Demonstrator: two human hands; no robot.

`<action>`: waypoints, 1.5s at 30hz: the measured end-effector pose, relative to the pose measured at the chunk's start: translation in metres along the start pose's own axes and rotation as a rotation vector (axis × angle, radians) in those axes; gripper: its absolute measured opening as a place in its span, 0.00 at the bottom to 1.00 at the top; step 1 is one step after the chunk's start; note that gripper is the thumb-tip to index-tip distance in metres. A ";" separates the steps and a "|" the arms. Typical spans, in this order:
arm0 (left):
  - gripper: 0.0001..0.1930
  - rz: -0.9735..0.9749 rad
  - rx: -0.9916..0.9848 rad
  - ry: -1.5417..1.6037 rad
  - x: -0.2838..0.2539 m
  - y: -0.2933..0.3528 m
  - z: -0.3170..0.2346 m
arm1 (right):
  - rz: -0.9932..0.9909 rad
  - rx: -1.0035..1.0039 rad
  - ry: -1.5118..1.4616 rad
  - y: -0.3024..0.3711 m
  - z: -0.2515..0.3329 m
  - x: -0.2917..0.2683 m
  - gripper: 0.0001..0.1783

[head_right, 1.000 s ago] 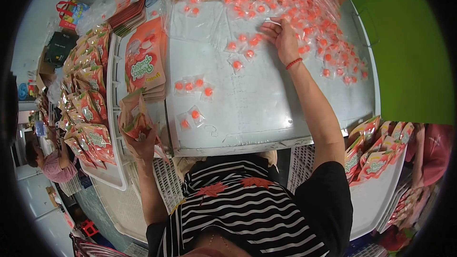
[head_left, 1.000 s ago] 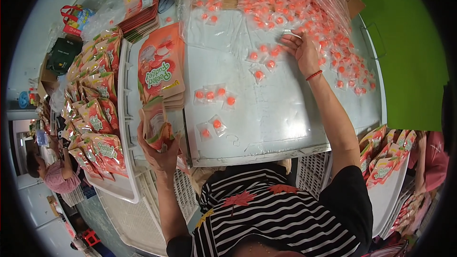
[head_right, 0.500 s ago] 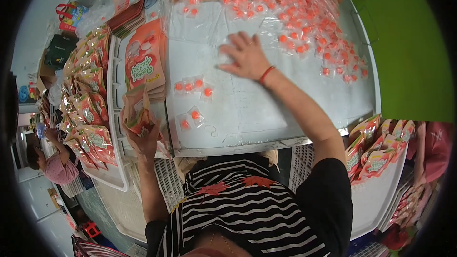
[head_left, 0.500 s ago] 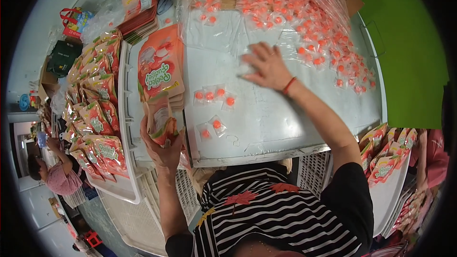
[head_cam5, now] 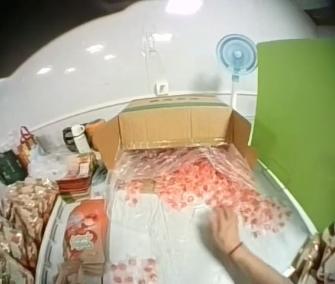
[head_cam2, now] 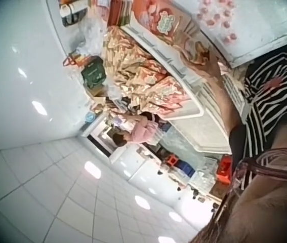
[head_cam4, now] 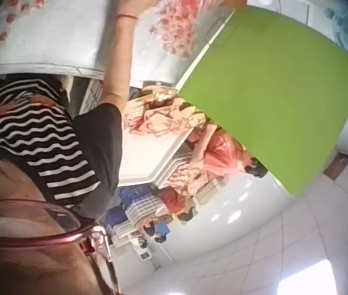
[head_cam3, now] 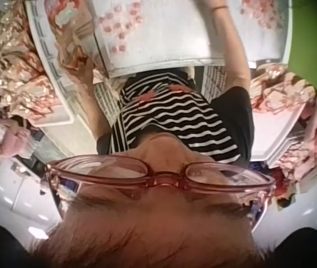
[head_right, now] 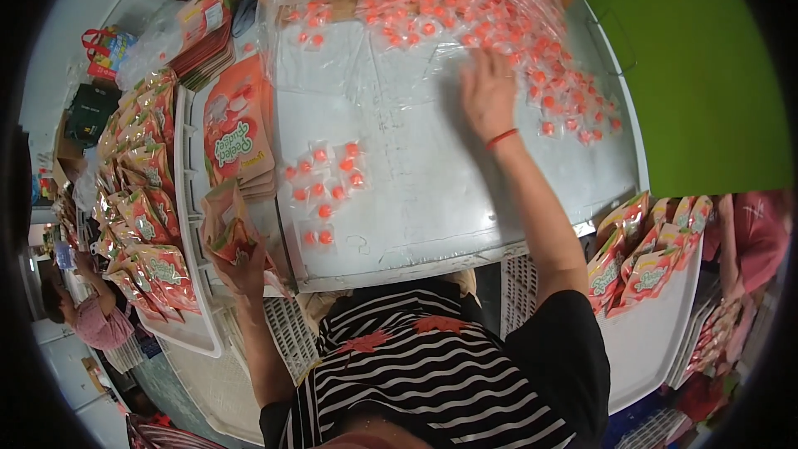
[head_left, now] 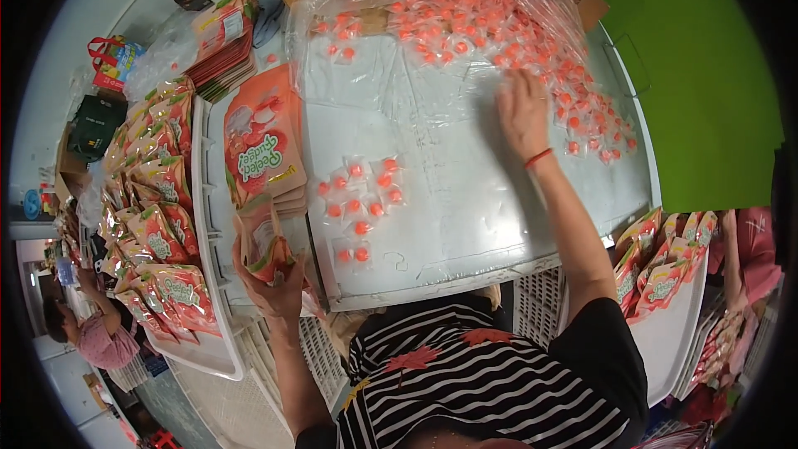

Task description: Packaging individual candies into resealable bags and organizing them into trays.

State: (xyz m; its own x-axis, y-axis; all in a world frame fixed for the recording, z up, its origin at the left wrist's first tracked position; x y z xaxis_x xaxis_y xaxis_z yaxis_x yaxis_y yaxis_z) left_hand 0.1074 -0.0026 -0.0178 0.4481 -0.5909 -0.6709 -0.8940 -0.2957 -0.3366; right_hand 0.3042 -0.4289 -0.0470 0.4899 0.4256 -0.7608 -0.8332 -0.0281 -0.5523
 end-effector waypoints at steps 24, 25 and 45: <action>0.48 0.023 -0.012 -0.017 0.002 -0.003 0.004 | 0.276 0.232 -0.574 0.036 -0.029 0.005 0.26; 0.48 0.018 -0.001 -0.011 0.002 -0.004 0.004 | 0.274 0.231 -0.576 0.031 -0.026 0.012 0.26; 0.48 0.054 0.058 -0.027 -0.003 0.004 0.005 | 0.591 -0.399 -0.162 0.084 0.066 0.009 0.51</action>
State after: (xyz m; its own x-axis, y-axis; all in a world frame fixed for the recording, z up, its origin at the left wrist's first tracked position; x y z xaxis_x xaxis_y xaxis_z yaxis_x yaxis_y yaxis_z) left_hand 0.1019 0.0017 -0.0203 0.3999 -0.5842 -0.7063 -0.9156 -0.2198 -0.3367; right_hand 0.2217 -0.3679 -0.0781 -0.0825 0.3651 -0.9273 -0.7750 -0.6085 -0.1706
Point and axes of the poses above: each hand's wrist, its own y-axis away from the middle knuckle, its own x-axis out of the palm, z = x × y, the point moved 8 cm from there along -y, towards the middle knuckle, and after that the axes turned 5 degrees about z, right-handed, at the moved point
